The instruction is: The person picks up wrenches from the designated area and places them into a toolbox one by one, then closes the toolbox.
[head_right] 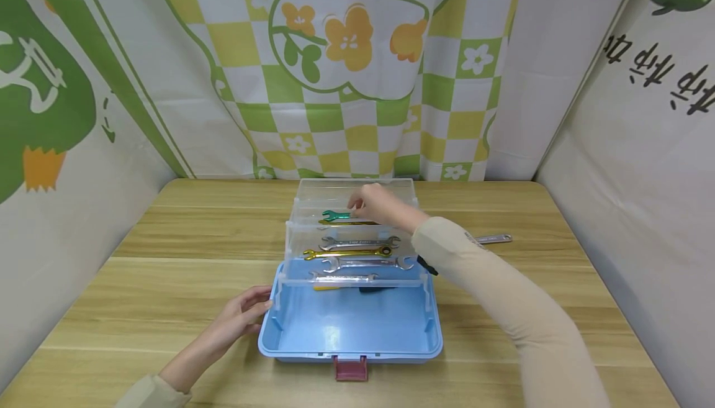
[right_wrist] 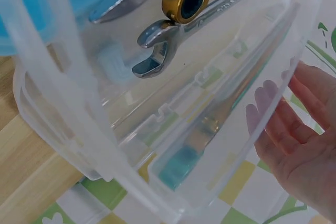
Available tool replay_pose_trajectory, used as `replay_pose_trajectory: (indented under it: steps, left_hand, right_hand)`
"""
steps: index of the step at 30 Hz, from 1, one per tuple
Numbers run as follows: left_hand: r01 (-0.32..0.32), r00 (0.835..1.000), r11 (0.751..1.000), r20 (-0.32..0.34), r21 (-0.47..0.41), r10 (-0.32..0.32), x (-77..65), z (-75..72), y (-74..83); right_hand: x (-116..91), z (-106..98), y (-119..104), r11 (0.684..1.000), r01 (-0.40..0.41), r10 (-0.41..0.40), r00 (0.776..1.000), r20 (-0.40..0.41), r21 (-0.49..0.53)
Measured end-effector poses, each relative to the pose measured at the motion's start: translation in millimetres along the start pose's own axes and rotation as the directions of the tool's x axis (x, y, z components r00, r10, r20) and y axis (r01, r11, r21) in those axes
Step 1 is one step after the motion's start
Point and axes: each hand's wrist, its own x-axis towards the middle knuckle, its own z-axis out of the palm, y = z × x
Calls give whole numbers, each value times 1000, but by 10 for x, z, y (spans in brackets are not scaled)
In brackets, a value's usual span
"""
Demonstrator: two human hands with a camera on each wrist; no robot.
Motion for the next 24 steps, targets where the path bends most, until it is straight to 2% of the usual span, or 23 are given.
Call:
replay_pose_trajectory:
  steps: [5,15,24]
  left_hand:
    - [3,1000,1000,-1,2,-3,0,0,4]
    - [3,1000,1000,8,-4,-3,2,-4,6]
    - [8,1000,1000,3,-6,-8,5,-3,9]
  right_hand:
    - [-78,-46,22,1000,24,-23,999,-45,18]
    - [-289,-163,100,989,81,-62,986,-155,122]
    - [-491,-239,253,978,-56,92,980,-175,200]
